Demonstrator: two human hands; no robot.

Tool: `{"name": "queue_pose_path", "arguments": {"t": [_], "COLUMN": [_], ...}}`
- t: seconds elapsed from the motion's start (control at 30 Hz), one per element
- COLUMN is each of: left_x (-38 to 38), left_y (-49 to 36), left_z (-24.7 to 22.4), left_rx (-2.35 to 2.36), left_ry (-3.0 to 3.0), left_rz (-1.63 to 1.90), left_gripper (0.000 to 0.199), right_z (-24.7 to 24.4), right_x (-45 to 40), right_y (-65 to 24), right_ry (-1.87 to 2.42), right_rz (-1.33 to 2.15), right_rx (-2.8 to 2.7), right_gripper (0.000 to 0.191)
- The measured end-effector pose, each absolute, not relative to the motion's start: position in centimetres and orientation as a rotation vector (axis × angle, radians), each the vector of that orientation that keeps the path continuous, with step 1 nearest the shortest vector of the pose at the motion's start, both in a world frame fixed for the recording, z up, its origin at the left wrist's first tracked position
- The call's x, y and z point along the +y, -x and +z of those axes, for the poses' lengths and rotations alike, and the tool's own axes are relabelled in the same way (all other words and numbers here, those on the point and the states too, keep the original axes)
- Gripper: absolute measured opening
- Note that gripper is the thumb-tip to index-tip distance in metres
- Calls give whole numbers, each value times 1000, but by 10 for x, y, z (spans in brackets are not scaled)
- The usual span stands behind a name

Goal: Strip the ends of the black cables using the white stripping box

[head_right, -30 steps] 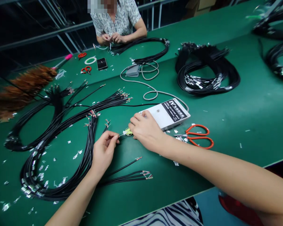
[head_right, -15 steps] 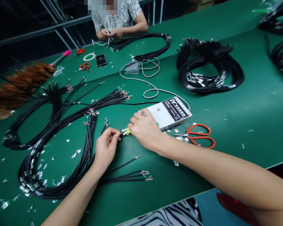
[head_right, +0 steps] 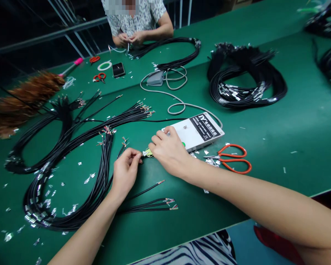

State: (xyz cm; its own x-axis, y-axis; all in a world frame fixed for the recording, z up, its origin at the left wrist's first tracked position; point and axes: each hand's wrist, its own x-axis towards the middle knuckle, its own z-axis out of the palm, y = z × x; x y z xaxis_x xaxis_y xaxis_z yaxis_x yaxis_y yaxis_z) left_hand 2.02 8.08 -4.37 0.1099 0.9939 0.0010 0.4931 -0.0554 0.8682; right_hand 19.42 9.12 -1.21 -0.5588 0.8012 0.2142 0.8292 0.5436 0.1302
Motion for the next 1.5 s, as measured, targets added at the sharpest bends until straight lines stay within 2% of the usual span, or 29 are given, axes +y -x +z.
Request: {"name": "queue_pose_path", "arguments": {"t": [0.17,0.37,0.6,0.9,1.03,1.13,1.2,1.37,1.43,1.5], "left_x": [81,81,80,78,74,71,69,66,58,44], "left_y": [-19,-17,-17,4,14,31,48,81,77,62], "left_z": [-44,-43,-42,-42,-43,-43,-42,-32,-28,-24], "left_rx": [1475,1472,1490,1549,1566,1580,1665,2161,2210,2011], "left_ry": [-1666,-1668,-1711,-1773,-1840,-2016,-2285,-2697,-2729,-2780], "left_rz": [851,873,868,910,929,879,723,224,209,309], "left_gripper": [15,15,16,15,10,13,16,25,24,21], "right_z": [-2,-4,-30,-28,-25,-29,-35,-48,-50,-49], "right_x": [83,42,22,27,5,-22,-38,-57,-59,-61], "right_y": [-208,-259,-258,-257,-237,-215,-203,-191,-190,-190], "right_ry": [1341,1354,1322,1327,1250,1072,1042,974,969,986], "right_rz": [-243,-198,-241,-311,-73,404,575,682,669,659], "right_rx": [-2494,-1948,-2048,-2017,-2015,-2198,-2271,-2288,-2311,-2329], "right_gripper": [16,10,19,17,17,18,20,33,36,36]}}
